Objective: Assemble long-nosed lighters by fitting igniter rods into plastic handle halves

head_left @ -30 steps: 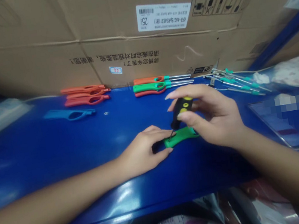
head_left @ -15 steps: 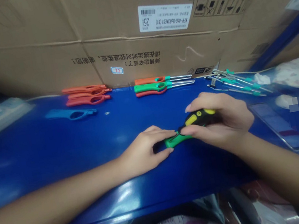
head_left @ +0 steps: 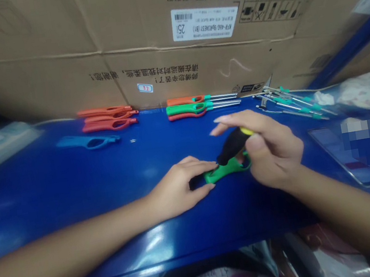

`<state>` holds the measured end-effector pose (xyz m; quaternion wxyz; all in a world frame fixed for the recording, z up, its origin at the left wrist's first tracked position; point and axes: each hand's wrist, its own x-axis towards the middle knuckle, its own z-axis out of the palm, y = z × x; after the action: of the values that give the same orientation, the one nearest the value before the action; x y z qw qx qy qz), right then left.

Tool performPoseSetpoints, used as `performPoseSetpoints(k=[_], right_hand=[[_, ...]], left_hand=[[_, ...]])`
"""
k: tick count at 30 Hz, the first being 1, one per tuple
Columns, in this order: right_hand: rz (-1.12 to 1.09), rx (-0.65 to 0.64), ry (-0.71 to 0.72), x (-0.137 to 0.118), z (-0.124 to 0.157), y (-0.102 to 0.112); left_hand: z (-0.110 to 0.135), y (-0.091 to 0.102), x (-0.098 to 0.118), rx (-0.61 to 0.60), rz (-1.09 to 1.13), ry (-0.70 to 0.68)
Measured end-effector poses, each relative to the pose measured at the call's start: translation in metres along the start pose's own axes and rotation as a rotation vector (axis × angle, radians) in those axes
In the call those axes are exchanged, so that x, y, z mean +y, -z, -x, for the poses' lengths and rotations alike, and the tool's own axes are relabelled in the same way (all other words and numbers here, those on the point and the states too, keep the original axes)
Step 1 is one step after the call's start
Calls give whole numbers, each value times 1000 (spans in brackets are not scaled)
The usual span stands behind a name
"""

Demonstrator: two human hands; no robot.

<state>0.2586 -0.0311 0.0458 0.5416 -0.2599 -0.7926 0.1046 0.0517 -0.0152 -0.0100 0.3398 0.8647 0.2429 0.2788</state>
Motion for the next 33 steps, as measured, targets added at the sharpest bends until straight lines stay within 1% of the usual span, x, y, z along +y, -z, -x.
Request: performPoseSetpoints(k=[1, 2, 3, 5, 7, 9, 10, 12, 14, 16, 18, 21, 23, 24, 26, 27, 28, 29, 30, 32, 33], right_hand=[[-50, -41, -77, -2, 0, 0], [-87, -65, -123, -4, 0, 1], [-96, -68, -124, -6, -1, 1], [-2, -29, -15, -8, -2, 3], [190, 15, 97, -9, -4, 6], [346, 39, 135, -10, -3, 8], [373, 50, 125, -10, -1, 9], [302, 44, 64, -10, 1, 7], [154, -2, -47, -9, 3, 4], [39, -35, -120, -6, 2, 1], [50, 15, -90, -3, -1, -1], [201, 120, 30, 1, -4, 0], [230, 134, 38, 3, -4, 2], [196, 101, 0, 3, -4, 3], [67, -5, -106, 2, -3, 4], [3, -55, -142, 2, -4, 5], [-39, -84, -148, 1, -4, 5], [-44, -84, -118, 0, -5, 5], [-13, -62, -52, 0, -6, 5], [124, -6, 106, -2, -6, 6], [196, 17, 161, -3, -6, 6]], left_hand=[[0, 0, 0, 0, 1, 4], [0, 0, 0, -1, 1, 7], [0, 0, 0, 0, 1, 5], [0, 1, 0, -1, -3, -1], [0, 1, 1, -4, -3, -4], [0, 1, 1, -4, 4, -6], [0, 1, 1, -3, 10, -5], [0, 1, 1, 2, 16, -3], [1, 0, 0, 4, 10, -1], [1, 0, 0, 2, 0, -6], [1, 0, -1, 0, -8, -13], [1, 0, -1, 1, -16, -23], [0, 0, -1, 4, -16, -28], [0, 0, -1, 4, -14, -30], [0, 0, -1, 4, -9, -34], [0, 0, -1, 3, -10, -35], [0, 0, -1, 1, -12, -34], [0, 0, 0, -1, -15, -34], [0, 0, 0, -4, -20, -33], [0, 1, 0, -17, -28, -30], [0, 1, 0, -24, -31, -28]])
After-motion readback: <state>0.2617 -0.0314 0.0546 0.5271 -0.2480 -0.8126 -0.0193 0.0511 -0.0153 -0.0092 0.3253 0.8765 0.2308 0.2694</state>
